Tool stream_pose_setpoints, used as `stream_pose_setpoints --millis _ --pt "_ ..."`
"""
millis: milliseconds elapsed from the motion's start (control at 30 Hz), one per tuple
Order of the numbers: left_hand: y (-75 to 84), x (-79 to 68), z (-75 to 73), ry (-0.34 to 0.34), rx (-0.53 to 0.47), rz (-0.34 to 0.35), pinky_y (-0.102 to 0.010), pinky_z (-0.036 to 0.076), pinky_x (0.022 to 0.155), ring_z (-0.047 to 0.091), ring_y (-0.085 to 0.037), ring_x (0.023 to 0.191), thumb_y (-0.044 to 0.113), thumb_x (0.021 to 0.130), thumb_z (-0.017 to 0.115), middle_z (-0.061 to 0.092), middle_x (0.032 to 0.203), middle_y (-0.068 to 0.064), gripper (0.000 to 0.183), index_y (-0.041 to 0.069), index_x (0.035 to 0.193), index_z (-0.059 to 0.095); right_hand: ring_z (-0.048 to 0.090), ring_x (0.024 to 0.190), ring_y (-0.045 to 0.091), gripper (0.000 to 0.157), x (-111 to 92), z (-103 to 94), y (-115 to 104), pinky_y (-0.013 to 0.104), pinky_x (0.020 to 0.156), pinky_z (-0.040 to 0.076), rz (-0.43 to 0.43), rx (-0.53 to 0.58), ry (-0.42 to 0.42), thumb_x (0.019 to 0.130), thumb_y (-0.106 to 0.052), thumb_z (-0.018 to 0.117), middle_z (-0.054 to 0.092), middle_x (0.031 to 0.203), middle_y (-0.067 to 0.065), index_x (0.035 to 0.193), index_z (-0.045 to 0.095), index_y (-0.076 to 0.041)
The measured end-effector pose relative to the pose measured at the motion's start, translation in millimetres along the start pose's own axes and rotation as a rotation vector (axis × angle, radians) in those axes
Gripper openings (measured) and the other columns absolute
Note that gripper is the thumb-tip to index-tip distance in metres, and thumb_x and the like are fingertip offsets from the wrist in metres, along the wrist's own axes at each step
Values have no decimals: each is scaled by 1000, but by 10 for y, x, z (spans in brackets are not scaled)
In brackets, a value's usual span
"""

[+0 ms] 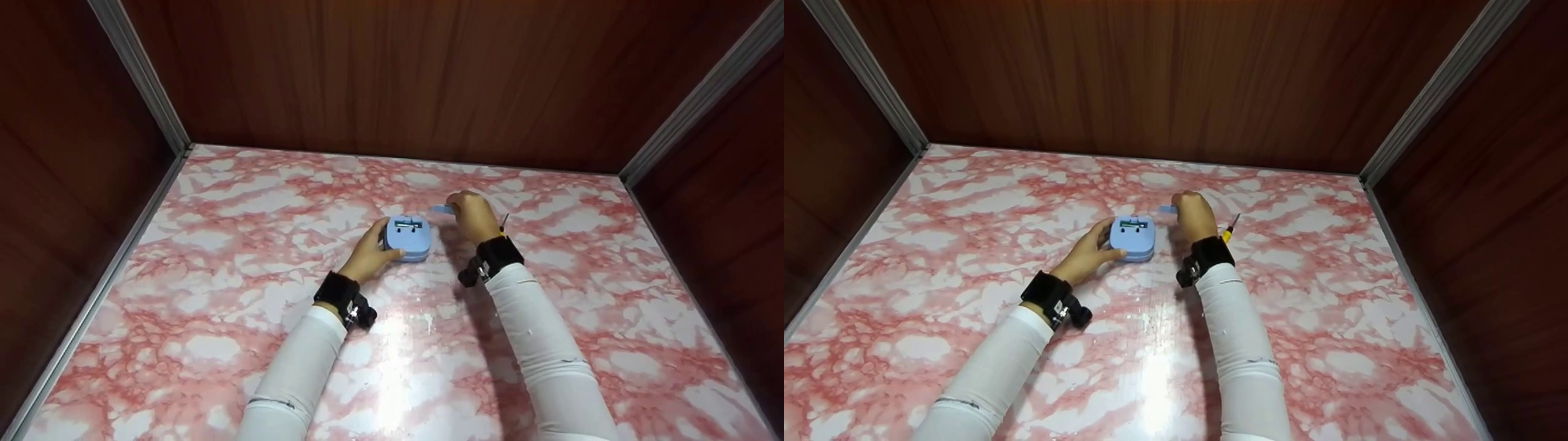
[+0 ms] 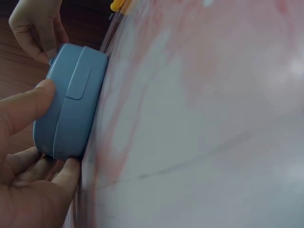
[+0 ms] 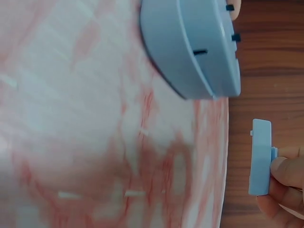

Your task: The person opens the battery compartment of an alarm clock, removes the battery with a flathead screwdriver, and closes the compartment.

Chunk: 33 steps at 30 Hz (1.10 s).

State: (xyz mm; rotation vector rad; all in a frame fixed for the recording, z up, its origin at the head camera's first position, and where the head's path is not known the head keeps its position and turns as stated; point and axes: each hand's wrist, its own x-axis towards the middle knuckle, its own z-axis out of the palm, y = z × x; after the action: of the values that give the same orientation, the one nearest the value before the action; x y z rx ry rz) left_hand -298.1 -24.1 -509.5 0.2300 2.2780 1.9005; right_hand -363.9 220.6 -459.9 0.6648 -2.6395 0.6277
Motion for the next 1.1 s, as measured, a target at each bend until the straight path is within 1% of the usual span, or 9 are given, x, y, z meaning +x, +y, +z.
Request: stream_pose_setpoints --millis 133,200,400,467,567,633,767,933,1100 --pt "-11 4 2 -6 -28 11 -36 33 120 32 -33 148 -2 89 72 34 160 -21 84 4 159 26 65 84 36 16 7 -12 60 49 77 56 30 -16 -19 94 11 57 69 88 21 90 71 5" --pt "-15 6 1 -5 -28 14 -36 33 120 32 -33 148 -2 89 72 34 159 -22 84 3 159 26 65 82 36 15 11 -16 93 49 75 55 47 -22 -29 94 10 58 68 87 21 90 72 5" --pt "-13 29 -2 -1 -10 21 -36 33 120 33 -32 148 -1 89 74 36 158 -23 84 1 159 27 68 91 38 17 23 -46 185 50 80 56 93 -15 -60 95 10 56 71 95 23 97 73 7" --pt "-8 32 -1 -4 -8 20 -35 34 120 33 -32 148 -1 89 74 36 158 -23 84 1 159 27 68 91 38 18 26 -55 222 50 79 56 115 -18 -71 96 10 55 71 94 23 97 73 7" --pt "-4 28 3 -2 -20 12 -35 33 120 33 -32 148 -2 89 74 36 159 -22 84 2 159 27 67 86 37 19 29 -65 283 50 76 56 125 -32 -78 95 11 54 71 90 21 94 73 7" --pt "-1 23 8 2 -24 8 -35 33 120 32 -32 148 -2 89 74 36 159 -22 85 2 159 27 64 80 36 19 29 -69 323 49 72 53 133 -32 -89 94 12 53 68 84 20 90 71 7" --pt "-12 22 23 -9 -25 8 -35 33 120 32 -32 148 -1 89 73 35 159 -22 84 2 159 26 62 76 34 18 11 -68 403 48 69 51 154 -44 -106 92 13 53 67 81 19 85 69 7" --pt "-20 25 23 -14 -25 4 -34 34 120 32 -32 148 0 90 73 33 161 -20 84 2 159 25 66 81 37 18 -10 -45 495 51 73 54 182 -55 -120 93 13 55 70 88 22 86 70 7" --pt "-6 11 -3 -3 -26 7 -35 33 120 32 -33 148 0 89 73 33 161 -20 84 2 159 26 66 82 37 19 9 -3 566 51 74 54 187 -74 -121 92 12 53 69 88 21 85 69 5"
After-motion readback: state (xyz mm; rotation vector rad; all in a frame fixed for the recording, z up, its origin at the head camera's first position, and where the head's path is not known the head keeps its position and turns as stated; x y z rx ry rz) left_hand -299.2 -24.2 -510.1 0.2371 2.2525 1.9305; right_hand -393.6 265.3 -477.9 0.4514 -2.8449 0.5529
